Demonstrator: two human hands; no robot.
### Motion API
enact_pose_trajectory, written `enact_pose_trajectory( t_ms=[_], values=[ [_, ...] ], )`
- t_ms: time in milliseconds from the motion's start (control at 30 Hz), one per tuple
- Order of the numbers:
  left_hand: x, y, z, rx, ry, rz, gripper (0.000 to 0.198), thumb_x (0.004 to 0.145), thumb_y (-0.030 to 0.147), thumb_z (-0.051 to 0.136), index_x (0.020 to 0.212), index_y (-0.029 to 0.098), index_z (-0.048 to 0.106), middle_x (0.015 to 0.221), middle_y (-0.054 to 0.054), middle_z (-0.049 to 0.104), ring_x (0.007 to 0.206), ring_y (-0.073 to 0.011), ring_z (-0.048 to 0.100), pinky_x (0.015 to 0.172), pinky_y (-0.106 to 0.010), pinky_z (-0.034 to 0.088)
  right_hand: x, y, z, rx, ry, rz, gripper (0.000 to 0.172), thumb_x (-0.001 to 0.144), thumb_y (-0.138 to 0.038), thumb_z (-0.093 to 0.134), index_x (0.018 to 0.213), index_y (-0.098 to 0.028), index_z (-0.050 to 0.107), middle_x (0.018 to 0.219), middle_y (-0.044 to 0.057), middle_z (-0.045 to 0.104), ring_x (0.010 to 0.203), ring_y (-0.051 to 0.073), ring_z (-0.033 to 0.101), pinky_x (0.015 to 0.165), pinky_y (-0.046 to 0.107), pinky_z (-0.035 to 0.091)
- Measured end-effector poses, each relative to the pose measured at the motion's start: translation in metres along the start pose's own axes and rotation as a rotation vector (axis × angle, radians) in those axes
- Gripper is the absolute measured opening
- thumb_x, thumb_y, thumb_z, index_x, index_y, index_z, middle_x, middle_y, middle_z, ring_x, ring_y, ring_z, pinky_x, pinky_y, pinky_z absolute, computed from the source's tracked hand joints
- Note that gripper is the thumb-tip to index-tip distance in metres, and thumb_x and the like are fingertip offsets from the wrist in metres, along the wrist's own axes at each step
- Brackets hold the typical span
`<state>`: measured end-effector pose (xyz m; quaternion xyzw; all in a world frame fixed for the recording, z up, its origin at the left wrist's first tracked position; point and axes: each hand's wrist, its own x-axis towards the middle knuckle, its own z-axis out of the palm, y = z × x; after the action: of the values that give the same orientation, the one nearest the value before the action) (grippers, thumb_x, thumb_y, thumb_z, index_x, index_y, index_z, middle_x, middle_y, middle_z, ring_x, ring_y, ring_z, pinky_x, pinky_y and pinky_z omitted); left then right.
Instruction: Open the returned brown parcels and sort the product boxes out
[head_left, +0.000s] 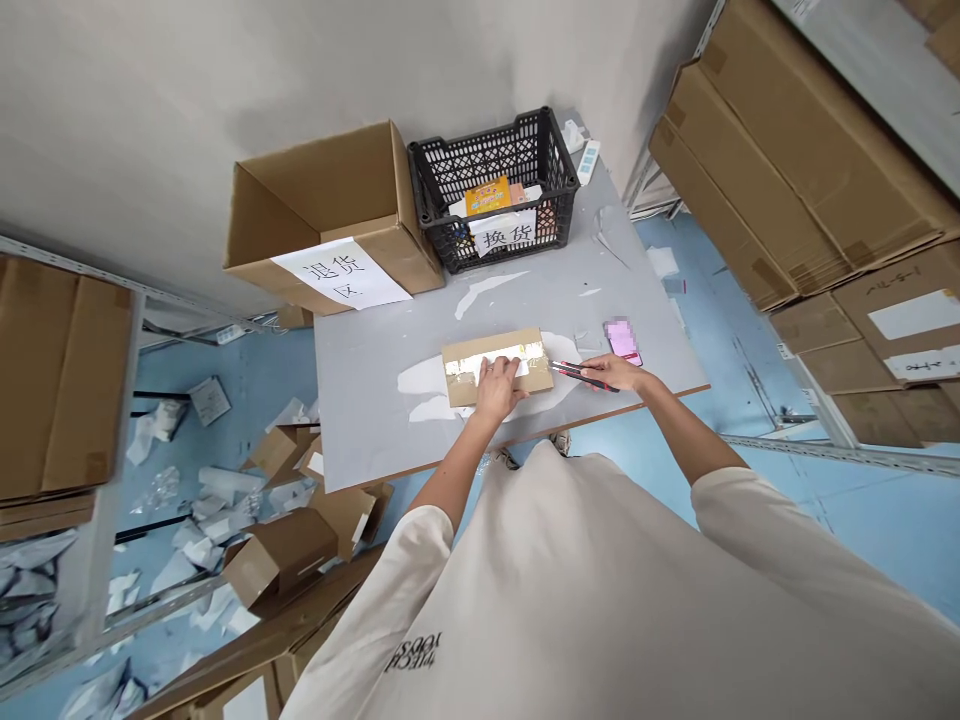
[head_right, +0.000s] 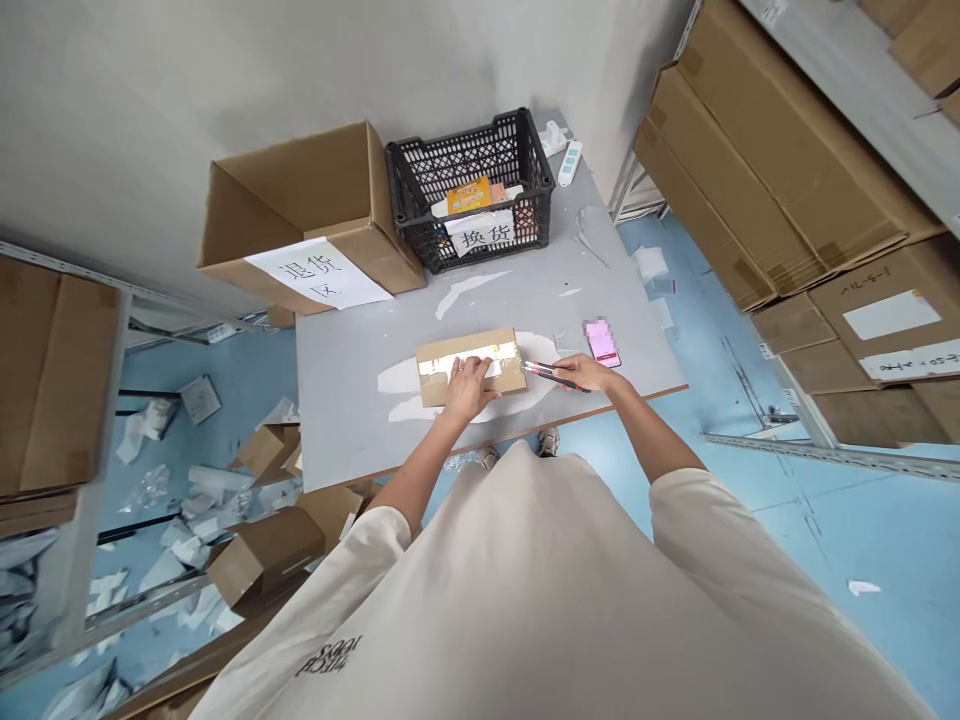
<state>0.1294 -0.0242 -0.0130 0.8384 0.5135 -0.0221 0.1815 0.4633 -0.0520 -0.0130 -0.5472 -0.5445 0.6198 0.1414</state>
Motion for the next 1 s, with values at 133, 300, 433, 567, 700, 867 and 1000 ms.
enact_pose_trajectory(
  t_ms=[133, 300, 433, 567, 700, 867, 1000],
  values=[
    [0.001, -0.001, -0.001, -0.008, 0.005, 0.003, 0.082, 0.09, 0.038, 0.088, 0.163, 0.024, 0.052, 0.152, -0.018, 0.06, 0.142, -0.0383, 0.064, 0.144, -0.062, 0.016, 0.005, -0.008, 0.007, -0.05, 0.072, -0.007, 0.049, 0.092, -0.071, 0.071, 0.101, -0.024, 0.08, 0.075, 0.0, 0.069, 0.065, 0.017, 0.059, 0.057, 0.027, 0.043],
    [0.003, 0.0, -0.002, -0.018, 0.012, 0.001, 0.08, 0.091, 0.041, 0.087, 0.162, 0.028, 0.052, 0.154, -0.016, 0.059, 0.144, -0.0387, 0.062, 0.143, -0.064, 0.018, -0.005, -0.01, 0.007, -0.052, -0.009, 0.06, 0.054, 0.089, -0.074, 0.074, 0.106, -0.023, 0.081, 0.077, 0.001, 0.072, 0.061, 0.015, 0.058, 0.053, 0.026, 0.039],
    [0.004, -0.001, -0.007, -0.039, -0.018, 0.004, 0.083, 0.091, 0.041, 0.085, 0.165, 0.026, 0.05, 0.155, -0.018, 0.059, 0.149, -0.0395, 0.057, 0.141, -0.062, 0.021, -0.013, -0.005, 0.004, 0.061, 0.102, 0.05, 0.061, 0.085, -0.079, 0.08, 0.105, -0.022, 0.075, 0.084, 0.004, 0.077, 0.068, 0.017, 0.065, 0.055, 0.026, 0.042],
    [0.007, -0.003, -0.015, -0.084, 0.034, -0.003, 0.081, 0.101, 0.044, 0.071, 0.173, 0.022, 0.041, 0.168, -0.021, 0.049, 0.157, -0.0394, 0.048, 0.137, -0.057, 0.031, -0.015, -0.003, 0.002, 0.153, 0.26, 0.035, 0.067, 0.086, -0.084, 0.079, 0.108, -0.024, 0.064, 0.101, 0.008, 0.084, 0.071, 0.018, 0.068, 0.057, 0.026, 0.045],
    [0.02, -0.005, -0.021, -0.09, 0.138, -0.047, 0.062, 0.108, 0.031, 0.049, 0.169, 0.024, 0.046, 0.173, -0.019, 0.049, 0.161, -0.0372, 0.046, 0.133, -0.058, 0.035, -0.016, -0.008, 0.004, 0.031, 0.32, -0.02, 0.058, 0.098, -0.079, 0.066, 0.114, -0.024, 0.064, 0.093, 0.005, 0.082, 0.074, 0.019, 0.067, 0.066, 0.029, 0.049],
    [0.04, -0.013, -0.017, -0.044, 0.104, -0.057, 0.067, 0.104, 0.024, 0.055, 0.17, 0.024, 0.044, 0.18, -0.02, 0.042, 0.17, -0.0372, 0.034, 0.139, -0.064, 0.025, -0.019, -0.02, 0.01, -0.306, 0.348, -0.076, 0.04, 0.106, -0.057, 0.058, 0.127, -0.027, 0.075, 0.106, 0.005, 0.083, 0.094, 0.026, 0.072, 0.082, 0.036, 0.055],
    [0.051, -0.022, -0.017, -0.038, 0.032, -0.061, 0.074, 0.102, 0.031, 0.066, 0.171, 0.022, 0.042, 0.182, -0.021, 0.037, 0.173, -0.0398, 0.029, 0.14, -0.066, 0.018, -0.017, -0.026, 0.014, -0.5, 0.342, -0.183, 0.036, 0.104, -0.043, 0.063, 0.133, -0.028, 0.079, 0.132, 0.01, 0.08, 0.116, 0.032, 0.072, 0.099, 0.042, 0.056]
  ],
)
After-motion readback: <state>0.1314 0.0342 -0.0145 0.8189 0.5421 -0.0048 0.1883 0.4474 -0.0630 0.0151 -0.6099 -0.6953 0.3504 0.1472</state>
